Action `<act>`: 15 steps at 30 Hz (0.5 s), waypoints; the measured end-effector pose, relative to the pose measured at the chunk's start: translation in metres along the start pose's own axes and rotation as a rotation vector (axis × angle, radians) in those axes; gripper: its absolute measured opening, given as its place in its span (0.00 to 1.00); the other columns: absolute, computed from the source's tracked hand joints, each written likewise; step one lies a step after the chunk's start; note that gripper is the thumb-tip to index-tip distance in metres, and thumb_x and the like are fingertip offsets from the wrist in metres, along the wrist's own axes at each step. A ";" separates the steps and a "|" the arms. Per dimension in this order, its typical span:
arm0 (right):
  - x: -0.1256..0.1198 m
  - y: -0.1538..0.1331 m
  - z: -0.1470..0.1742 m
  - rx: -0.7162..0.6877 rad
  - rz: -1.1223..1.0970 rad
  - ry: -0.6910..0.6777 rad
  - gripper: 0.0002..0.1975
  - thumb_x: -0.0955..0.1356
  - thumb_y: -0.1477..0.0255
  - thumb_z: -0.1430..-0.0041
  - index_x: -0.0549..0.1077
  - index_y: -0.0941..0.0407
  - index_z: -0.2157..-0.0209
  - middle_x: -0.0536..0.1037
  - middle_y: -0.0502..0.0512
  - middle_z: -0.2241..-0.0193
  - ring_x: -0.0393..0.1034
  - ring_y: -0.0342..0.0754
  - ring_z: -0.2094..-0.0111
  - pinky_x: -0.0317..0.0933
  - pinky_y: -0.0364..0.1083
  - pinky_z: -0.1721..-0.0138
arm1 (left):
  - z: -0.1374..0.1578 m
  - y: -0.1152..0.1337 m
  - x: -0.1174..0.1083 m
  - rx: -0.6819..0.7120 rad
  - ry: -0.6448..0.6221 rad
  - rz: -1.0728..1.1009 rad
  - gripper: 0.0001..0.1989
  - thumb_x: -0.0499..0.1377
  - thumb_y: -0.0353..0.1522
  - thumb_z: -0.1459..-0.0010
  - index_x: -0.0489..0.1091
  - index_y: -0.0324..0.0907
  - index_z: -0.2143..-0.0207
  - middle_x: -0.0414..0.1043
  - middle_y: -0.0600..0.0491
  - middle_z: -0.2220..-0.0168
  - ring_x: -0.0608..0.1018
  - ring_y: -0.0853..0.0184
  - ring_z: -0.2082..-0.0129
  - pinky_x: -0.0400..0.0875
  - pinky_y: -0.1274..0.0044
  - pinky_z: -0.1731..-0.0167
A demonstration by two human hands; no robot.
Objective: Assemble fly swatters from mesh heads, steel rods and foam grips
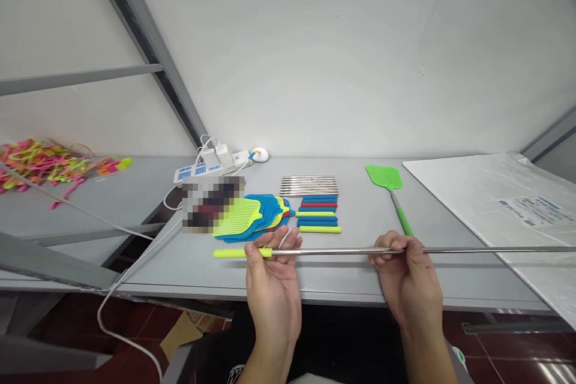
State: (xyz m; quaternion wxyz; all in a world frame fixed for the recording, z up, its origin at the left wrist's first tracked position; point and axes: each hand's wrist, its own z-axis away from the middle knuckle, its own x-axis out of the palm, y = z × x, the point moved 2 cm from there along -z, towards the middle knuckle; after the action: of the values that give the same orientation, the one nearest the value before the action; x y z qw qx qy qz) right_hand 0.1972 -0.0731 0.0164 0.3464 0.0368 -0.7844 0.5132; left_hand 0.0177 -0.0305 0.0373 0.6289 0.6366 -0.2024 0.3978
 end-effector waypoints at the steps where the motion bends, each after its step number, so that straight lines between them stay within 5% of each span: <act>1: 0.003 0.001 0.002 -0.004 0.016 -0.030 0.14 0.63 0.63 0.34 0.75 0.53 0.70 0.68 0.52 0.72 0.65 0.45 0.70 0.61 0.46 0.70 | 0.006 -0.004 0.002 -0.035 0.000 0.007 0.16 0.54 0.45 0.35 0.73 0.43 0.63 0.79 0.49 0.58 0.81 0.60 0.56 0.71 0.64 0.50; 5: 0.020 0.008 0.011 0.075 0.035 -0.215 0.16 0.61 0.63 0.32 0.78 0.52 0.66 0.73 0.58 0.53 0.69 0.49 0.59 0.63 0.55 0.52 | 0.029 -0.022 0.012 -0.237 -0.112 0.010 0.16 0.53 0.45 0.35 0.71 0.44 0.62 0.76 0.47 0.50 0.76 0.56 0.47 0.68 0.62 0.46; 9: 0.025 0.010 0.015 0.100 0.031 -0.206 0.15 0.61 0.62 0.33 0.79 0.51 0.61 0.75 0.60 0.52 0.64 0.54 0.45 0.57 0.58 0.44 | 0.040 -0.029 0.020 -0.257 -0.167 -0.008 0.16 0.53 0.46 0.35 0.71 0.44 0.61 0.74 0.46 0.48 0.73 0.56 0.44 0.64 0.62 0.43; 15: 0.028 0.011 0.020 0.137 0.056 -0.188 0.15 0.63 0.60 0.35 0.79 0.50 0.62 0.73 0.59 0.47 0.64 0.55 0.43 0.54 0.59 0.40 | 0.037 -0.029 0.022 -0.299 -0.159 0.000 0.16 0.55 0.47 0.37 0.72 0.44 0.62 0.76 0.46 0.50 0.75 0.57 0.45 0.66 0.62 0.44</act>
State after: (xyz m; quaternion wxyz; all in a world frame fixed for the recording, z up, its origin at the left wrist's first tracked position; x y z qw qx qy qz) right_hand 0.1612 -0.0761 0.0199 0.2533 0.0864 -0.7774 0.5692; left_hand 0.0618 -0.0568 0.0393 0.6987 0.5655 -0.3082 0.3116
